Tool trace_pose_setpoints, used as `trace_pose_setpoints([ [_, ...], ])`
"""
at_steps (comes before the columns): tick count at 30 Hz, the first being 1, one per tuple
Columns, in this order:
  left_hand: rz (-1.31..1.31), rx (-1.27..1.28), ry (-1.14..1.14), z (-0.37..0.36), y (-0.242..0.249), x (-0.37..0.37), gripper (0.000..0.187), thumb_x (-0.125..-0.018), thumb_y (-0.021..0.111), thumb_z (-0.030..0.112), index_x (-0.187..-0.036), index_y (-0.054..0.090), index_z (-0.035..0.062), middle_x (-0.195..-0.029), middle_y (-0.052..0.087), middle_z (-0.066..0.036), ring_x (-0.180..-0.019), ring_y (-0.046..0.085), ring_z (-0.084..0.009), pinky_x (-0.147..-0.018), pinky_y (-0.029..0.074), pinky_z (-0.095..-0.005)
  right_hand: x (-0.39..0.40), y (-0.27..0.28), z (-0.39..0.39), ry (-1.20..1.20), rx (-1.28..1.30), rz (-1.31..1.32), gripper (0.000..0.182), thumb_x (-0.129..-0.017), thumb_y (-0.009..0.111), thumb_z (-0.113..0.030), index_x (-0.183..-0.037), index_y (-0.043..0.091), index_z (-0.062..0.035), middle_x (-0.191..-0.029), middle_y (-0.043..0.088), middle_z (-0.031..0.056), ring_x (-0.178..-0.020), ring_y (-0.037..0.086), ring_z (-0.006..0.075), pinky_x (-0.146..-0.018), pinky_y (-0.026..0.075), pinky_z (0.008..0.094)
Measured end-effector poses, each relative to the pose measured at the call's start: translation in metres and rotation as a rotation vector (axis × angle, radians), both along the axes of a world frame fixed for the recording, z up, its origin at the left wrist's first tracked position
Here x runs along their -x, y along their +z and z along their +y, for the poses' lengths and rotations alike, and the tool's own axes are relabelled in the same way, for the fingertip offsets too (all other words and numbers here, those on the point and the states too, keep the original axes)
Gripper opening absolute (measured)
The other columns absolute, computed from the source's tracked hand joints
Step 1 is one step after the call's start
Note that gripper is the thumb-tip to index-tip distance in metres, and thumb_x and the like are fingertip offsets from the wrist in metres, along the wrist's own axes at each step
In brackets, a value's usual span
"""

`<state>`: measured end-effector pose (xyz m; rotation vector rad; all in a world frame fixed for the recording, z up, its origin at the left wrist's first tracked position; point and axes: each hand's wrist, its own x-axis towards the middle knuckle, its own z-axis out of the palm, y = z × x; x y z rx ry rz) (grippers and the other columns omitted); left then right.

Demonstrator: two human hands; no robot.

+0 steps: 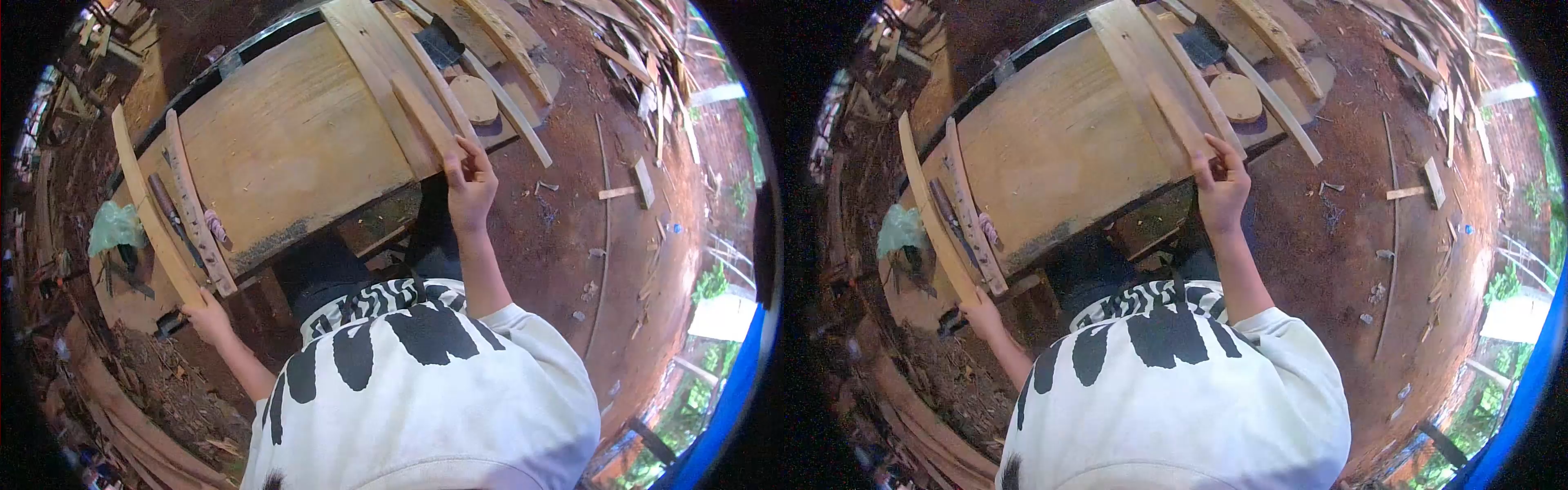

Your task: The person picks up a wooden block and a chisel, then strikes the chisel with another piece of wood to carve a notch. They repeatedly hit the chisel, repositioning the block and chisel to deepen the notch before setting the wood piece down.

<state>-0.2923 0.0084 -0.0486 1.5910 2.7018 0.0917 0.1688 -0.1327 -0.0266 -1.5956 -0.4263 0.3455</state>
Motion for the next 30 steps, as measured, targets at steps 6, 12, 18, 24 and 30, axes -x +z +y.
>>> trace_pose_setpoints([
  [6,-0.008,0.04,0.012,0.001,0.006,-0.005,0.067,-0.09,0.047,0.056,-0.122,0.039,-0.0025,-0.109,0.06,-0.03,-0.097,0.06,-0.0455,-0.078,0.049,-0.0554,0.007,0.003,0.0,0.042,0.079,-0.604,0.024,-0.076,0.072,-0.002,-0.1,0.068,-0.0046,-0.117,0.062,0.0149,-0.11,0.06,0.0291,-0.092,0.048,0.0364],
  [12,-0.003,0.026,0.007,0.003,0.0,0.001,0.067,-0.09,0.046,0.057,-0.122,0.04,-0.0015,-0.112,0.06,-0.026,-0.099,0.06,-0.0449,-0.081,0.048,-0.055,0.013,-0.002,-0.007,-0.066,-0.076,-0.099,0.02,-0.084,0.072,-0.011,-0.1,0.067,-0.0018,-0.094,0.068,0.0066,-0.084,0.063,0.0125,-0.079,0.049,0.0252],
  [18,-0.049,-0.087,0.027,0.011,-0.01,0.008,0.07,-0.089,0.05,0.057,-0.126,0.041,-0.0017,-0.115,0.056,-0.025,-0.111,0.051,-0.0437,-0.091,0.042,-0.0537,0.012,0.03,-0.002,0.044,-0.21,0.391,0.021,-0.086,0.07,-0.017,-0.096,0.067,0.0011,-0.085,0.067,0.0067,-0.07,0.059,0.008,-0.062,0.048,0.0225],
  [24,-0.389,-0.664,-0.55,0.01,-0.007,-0.068,0.047,-0.083,0.062,0.027,-0.117,0.052,-0.0049,-0.113,0.053,-0.025,-0.111,0.047,-0.0383,-0.095,0.037,-0.049,0.004,0.058,0.053,0.456,0.238,0.163,0.03,-0.086,0.068,-0.028,-0.09,0.069,0.0023,-0.07,0.067,0.0084,-0.059,0.063,0.0118,-0.051,0.049,0.026],
  [30,-0.72,-0.145,-1.039,-0.018,0.019,-0.184,0.055,-0.085,0.064,0.029,-0.127,0.046,-0.0019,-0.126,0.05,-0.025,-0.117,0.048,-0.0399,-0.103,0.036,-0.0451,0.02,0.027,0.174,0.784,0.545,-0.04,0.042,-0.088,0.062,-0.041,-0.089,0.069,0.0004,-0.067,0.063,0.0081,-0.055,0.059,0.0131,-0.048,0.044,0.0272],
])
